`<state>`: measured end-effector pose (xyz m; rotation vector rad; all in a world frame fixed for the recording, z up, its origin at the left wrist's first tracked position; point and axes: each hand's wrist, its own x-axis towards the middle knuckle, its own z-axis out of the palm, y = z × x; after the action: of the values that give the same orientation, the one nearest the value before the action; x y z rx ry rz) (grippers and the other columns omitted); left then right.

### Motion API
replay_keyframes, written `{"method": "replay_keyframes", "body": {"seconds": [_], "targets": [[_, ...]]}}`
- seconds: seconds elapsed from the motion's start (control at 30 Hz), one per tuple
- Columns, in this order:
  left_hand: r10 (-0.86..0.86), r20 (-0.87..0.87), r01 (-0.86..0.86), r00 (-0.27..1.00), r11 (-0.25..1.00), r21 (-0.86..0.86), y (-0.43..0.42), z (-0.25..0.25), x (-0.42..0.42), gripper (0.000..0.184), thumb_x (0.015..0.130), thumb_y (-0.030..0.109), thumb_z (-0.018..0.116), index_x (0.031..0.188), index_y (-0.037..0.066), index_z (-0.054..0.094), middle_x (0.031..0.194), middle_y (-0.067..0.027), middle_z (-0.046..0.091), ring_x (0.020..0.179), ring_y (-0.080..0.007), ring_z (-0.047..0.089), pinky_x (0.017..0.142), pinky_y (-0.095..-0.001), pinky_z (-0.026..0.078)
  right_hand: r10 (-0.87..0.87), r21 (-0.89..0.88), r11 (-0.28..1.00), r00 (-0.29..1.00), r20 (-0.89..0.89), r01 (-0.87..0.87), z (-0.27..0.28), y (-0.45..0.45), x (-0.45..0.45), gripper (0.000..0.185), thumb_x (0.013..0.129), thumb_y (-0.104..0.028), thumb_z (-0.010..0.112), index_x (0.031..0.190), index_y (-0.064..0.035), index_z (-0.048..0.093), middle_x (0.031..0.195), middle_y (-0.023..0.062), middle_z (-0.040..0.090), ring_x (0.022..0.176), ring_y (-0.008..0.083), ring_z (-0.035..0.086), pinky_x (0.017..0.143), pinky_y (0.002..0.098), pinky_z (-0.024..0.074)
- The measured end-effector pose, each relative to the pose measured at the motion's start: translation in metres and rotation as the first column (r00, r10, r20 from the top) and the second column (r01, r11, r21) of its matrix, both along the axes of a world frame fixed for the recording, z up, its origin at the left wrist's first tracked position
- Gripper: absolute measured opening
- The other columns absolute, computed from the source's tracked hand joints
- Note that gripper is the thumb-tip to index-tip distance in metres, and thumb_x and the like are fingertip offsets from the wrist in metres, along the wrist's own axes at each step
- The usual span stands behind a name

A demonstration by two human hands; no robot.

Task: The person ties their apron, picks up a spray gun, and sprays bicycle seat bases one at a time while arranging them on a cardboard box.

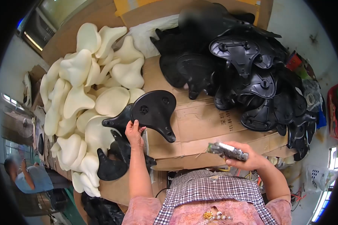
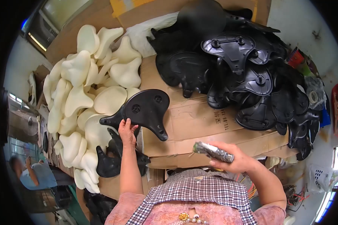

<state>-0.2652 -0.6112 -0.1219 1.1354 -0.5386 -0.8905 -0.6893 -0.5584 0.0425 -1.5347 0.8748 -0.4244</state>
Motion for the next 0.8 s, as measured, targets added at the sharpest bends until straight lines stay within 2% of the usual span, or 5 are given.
{"method": "replay_keyframes", "body": {"seconds": [0.2,0.4,0.5,0.57,0.8], "targets": [[0.128,-0.107,-0.114,0.986,0.985,0.127,0.03,-0.034,0.027,0.008,0.091,0.014,0.062,0.09,0.007,0.06,0.08,0.0002,0.062,0.065,-0.0095,0.059,0.053,-0.024,0.054,-0.197,-0.049,0.973,0.923,0.33,0.225,0.044,-0.012,0.038,0.057,0.081,-0.002,0.071,0.132,0.0011,0.045,0.096,0.0042,0.06,0.086,0.01,0.057,0.076,0.0249,0.0482],[0.188,-0.149,-0.159,0.971,0.969,0.191,0.038,-0.066,0.061,0.01,0.09,0.013,0.061,0.096,0.005,0.061,0.087,-0.0051,0.063,0.071,-0.0141,0.061,0.057,-0.0288,0.056,0.093,-0.105,0.989,0.992,-0.087,-0.102,0.037,0.001,0.022,0.055,0.08,-0.002,0.07,0.132,-0.0067,0.049,0.104,0.005,0.064,0.087,0.0113,0.06,0.079,0.0281,0.0491],[0.187,0.839,-0.614,0.511,0.762,0.205,0.042,-0.055,0.096,0.046,0.074,0.008,0.069,0.117,-0.004,0.056,0.104,-0.015,0.063,0.083,-0.0251,0.062,0.079,-0.0364,0.05,-0.205,0.044,0.978,0.978,-0.025,0.206,0.057,0.006,-0.007,0.058,0.082,-0.001,0.068,0.135,-0.004,0.044,0.103,0.0078,0.063,0.09,0.0138,0.062,0.083,0.031,0.0497],[0.175,0.893,-0.711,0.414,0.675,0.197,0.031,-0.009,0.083,0.038,0.076,0.009,0.067,0.111,-0.003,0.06,0.111,-0.0169,0.062,0.098,-0.0239,0.061,0.083,-0.0329,0.048,-0.272,-0.167,0.95,0.962,-0.031,0.263,0.079,0.002,-0.057,0.056,0.085,-0.005,0.063,0.136,-0.0001,0.041,0.103,0.0093,0.061,0.088,0.0167,0.062,0.08,0.0326,0.051],[-0.135,0.331,0.022,0.934,0.946,0.323,-0.145,-0.002,-0.019,0.04,0.083,0.011,0.065,0.12,-0.001,0.055,0.078,-0.0107,0.066,0.064,-0.0175,0.064,0.058,-0.0288,0.051,-0.521,-0.544,0.656,0.836,0.175,0.523,0.218,0.006,-0.184,0.062,0.087,-0.04,0.063,0.129,0.0021,0.046,0.106,0.0123,0.06,0.101,0.0213,0.059,0.09,0.0357,0.0452]]}}
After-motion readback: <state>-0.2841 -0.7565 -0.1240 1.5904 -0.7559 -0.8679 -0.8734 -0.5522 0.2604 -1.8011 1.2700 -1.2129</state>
